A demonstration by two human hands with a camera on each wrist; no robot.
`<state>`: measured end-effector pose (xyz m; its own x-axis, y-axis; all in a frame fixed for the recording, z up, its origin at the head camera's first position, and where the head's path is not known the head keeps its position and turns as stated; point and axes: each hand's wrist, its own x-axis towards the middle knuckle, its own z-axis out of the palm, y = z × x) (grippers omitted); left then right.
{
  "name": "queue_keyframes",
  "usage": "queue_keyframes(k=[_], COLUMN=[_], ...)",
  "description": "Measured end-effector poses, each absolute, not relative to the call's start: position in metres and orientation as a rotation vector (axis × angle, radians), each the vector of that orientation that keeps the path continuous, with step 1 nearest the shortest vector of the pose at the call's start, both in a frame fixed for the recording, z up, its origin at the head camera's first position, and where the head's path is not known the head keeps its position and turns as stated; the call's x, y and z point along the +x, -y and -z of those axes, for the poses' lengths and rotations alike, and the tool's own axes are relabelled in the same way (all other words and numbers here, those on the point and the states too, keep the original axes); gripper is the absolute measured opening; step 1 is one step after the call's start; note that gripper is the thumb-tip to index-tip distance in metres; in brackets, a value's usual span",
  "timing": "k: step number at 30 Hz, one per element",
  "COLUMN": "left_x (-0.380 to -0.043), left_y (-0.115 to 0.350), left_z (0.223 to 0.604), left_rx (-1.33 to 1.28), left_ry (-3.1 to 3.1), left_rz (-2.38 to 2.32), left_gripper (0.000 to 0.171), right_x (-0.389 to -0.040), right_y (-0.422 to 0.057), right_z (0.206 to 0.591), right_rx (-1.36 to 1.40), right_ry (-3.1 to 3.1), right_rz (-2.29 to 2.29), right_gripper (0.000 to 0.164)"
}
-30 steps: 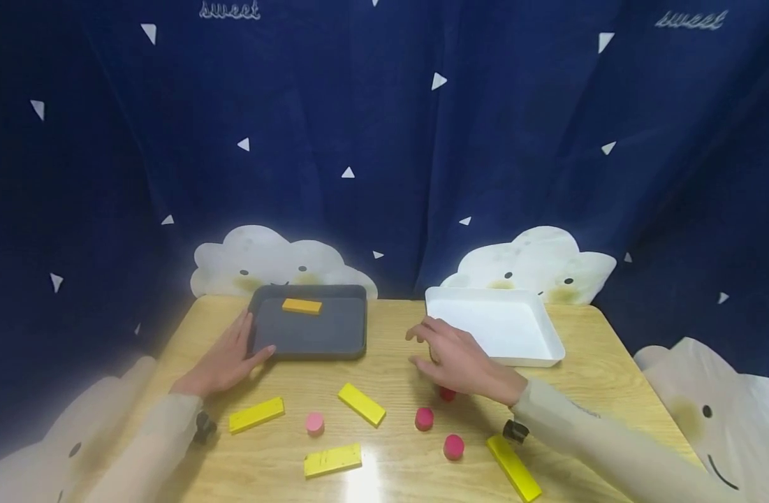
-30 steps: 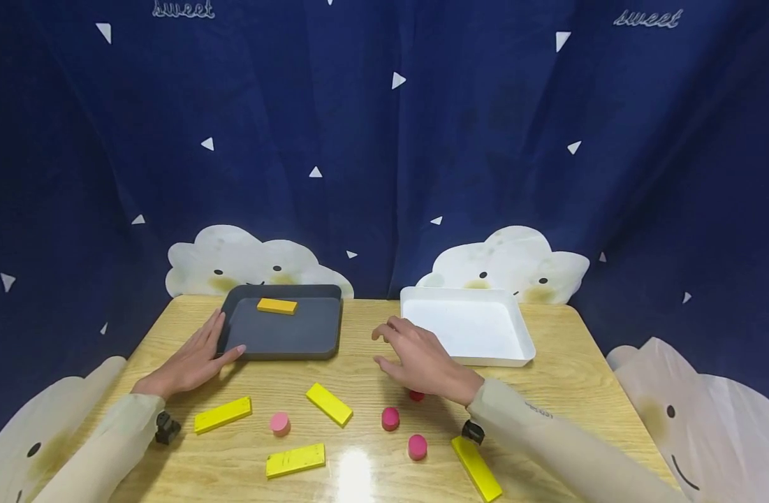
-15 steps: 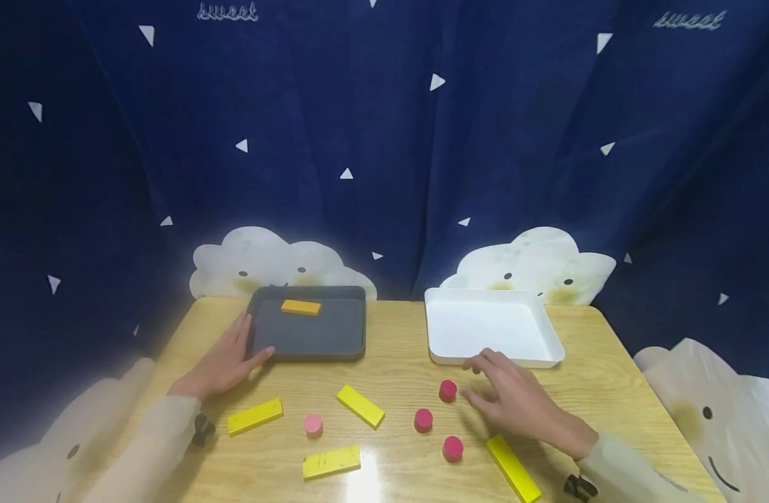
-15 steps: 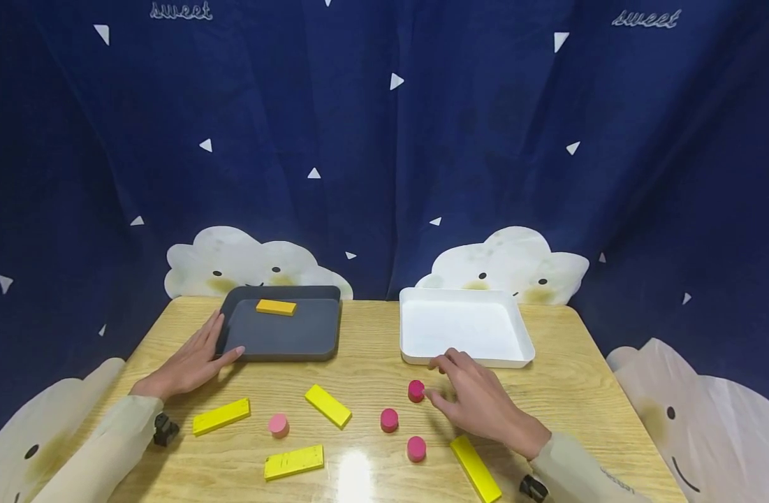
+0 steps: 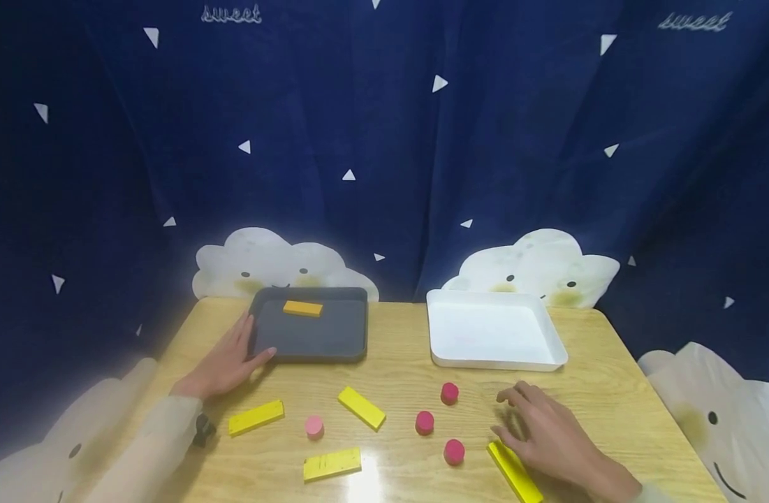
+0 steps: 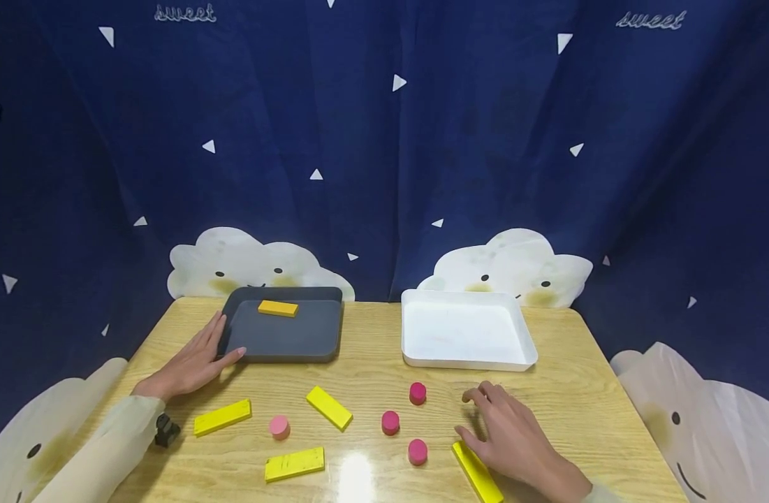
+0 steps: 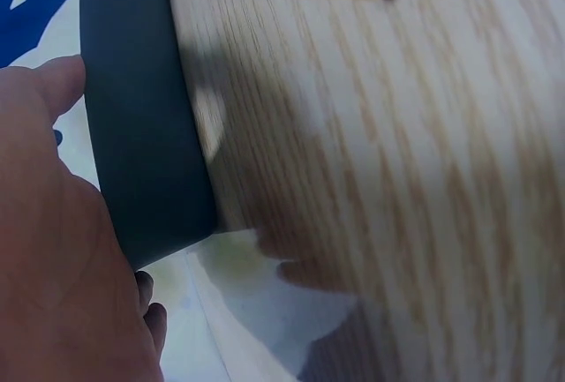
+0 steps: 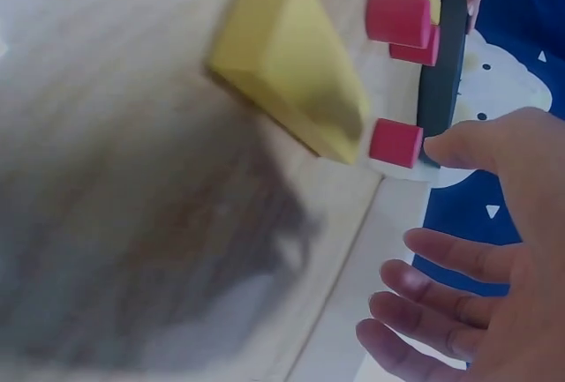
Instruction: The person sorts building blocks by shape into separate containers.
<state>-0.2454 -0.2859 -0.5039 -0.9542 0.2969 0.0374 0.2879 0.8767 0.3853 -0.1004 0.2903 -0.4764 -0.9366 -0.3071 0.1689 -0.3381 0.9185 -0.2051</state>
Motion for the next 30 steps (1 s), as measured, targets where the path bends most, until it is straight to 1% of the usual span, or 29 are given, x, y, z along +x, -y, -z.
queue_keyframes(k=[12,17,23,30], left_x=[-0.247,-0.248,-0.248,-0.247], left_y=[0.287,0.288,0.286,0.285], left_z=[0.505,0.508,0.509,0.507], left_rx=[0.456,0.479,0.484,0.464], left_ry=[-3.015,-3.033,-3.031,-3.03], left_rz=[-0.619,-0.615,-0.632,-0.633], left_gripper=[0.107,0.106,0.106,0.106], right_x=[-0.077,-0.075,-0.072,-0.07], right_y=[-0.287,-0.284,-0.283,-0.281], right_z=[0.494,0.497,0.498,0.502], right_rx=[0.333,0.236,0.131,0.112], right_ry=[3.121,3.205,3.29,3.308], right_rz=[-0.366,-0.324,-0.384,-0.403], right_gripper=[0.045,0.048,0.051,0.054])
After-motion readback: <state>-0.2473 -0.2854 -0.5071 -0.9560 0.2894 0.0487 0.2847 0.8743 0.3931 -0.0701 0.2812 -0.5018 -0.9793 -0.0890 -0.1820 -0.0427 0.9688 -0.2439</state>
